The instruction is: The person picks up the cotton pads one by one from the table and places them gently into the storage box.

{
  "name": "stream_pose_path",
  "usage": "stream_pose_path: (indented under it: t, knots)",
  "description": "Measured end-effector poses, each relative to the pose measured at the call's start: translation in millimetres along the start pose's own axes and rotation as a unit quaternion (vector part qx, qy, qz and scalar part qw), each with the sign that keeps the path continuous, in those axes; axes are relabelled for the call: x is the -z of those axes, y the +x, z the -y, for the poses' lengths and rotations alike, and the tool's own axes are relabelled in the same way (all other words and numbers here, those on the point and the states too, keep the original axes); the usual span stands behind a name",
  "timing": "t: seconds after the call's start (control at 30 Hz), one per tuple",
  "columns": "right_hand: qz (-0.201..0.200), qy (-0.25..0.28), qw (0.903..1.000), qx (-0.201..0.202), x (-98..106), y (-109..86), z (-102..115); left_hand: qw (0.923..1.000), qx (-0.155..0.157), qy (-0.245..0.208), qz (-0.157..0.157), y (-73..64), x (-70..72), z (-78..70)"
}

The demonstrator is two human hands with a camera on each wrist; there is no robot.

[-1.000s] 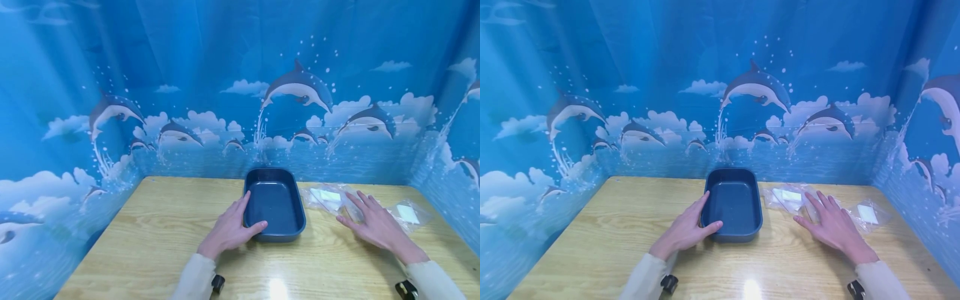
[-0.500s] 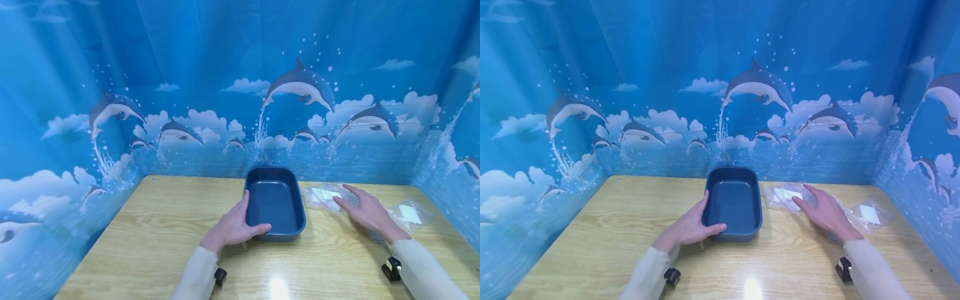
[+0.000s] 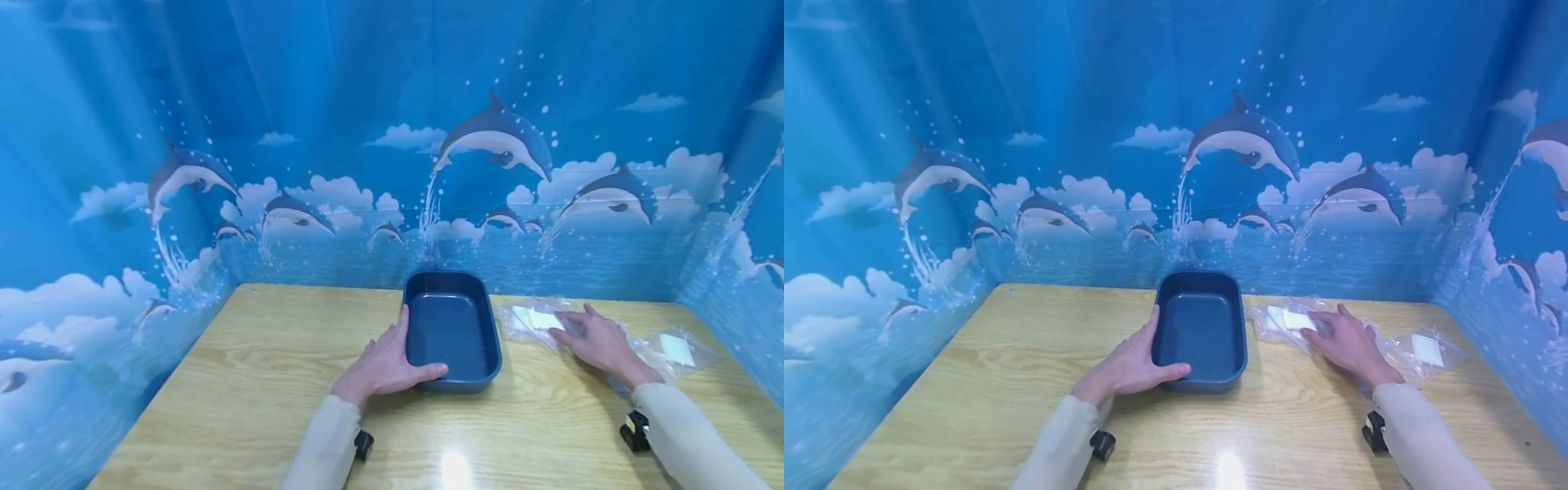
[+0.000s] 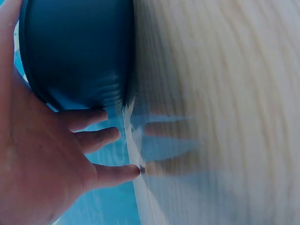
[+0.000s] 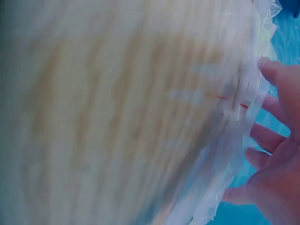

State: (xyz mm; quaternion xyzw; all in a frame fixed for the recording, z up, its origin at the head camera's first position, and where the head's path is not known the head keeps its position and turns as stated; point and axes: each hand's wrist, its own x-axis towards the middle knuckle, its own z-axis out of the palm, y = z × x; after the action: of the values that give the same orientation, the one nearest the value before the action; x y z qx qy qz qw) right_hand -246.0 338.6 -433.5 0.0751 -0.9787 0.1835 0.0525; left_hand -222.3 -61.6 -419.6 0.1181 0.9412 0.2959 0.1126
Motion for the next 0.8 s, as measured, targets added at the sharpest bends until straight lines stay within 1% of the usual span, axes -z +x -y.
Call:
stream_pose_path:
  t: [0.17,0.37,0.5,0.57,0.7,0.8]
  knots:
    - [-0.039,0.029,0.9983,0.033,1.2,-1.6,-1.5,1.0,0.001,-0.006,-0.001,0.7,3.2,2.0]
    - [-0.099,0.024,0.9914,0.082,4.3,-6.6,-5.2,0.9999,0.0,-0.01,0.004,0.2,5.3,4.1]
    - [-0.136,0.027,0.9858,0.095,5.9,-10.5,-9.7,0.9998,-0.008,-0.016,0.003,0.0,5.6,4.6]
    - [-0.159,0.025,0.9815,0.104,6.0,-12.5,-12.1,0.9997,-0.013,-0.019,0.002,0.3,5.3,5.1]
    - [-0.21,0.009,0.9686,0.133,6.1,-15.8,-15.4,0.9996,-0.017,-0.023,0.0,0.3,3.7,6.0]
    - [-0.23,0.001,0.9619,0.148,6.9,-18.0,-15.0,0.9996,-0.015,-0.026,0.001,0.0,2.6,6.4]
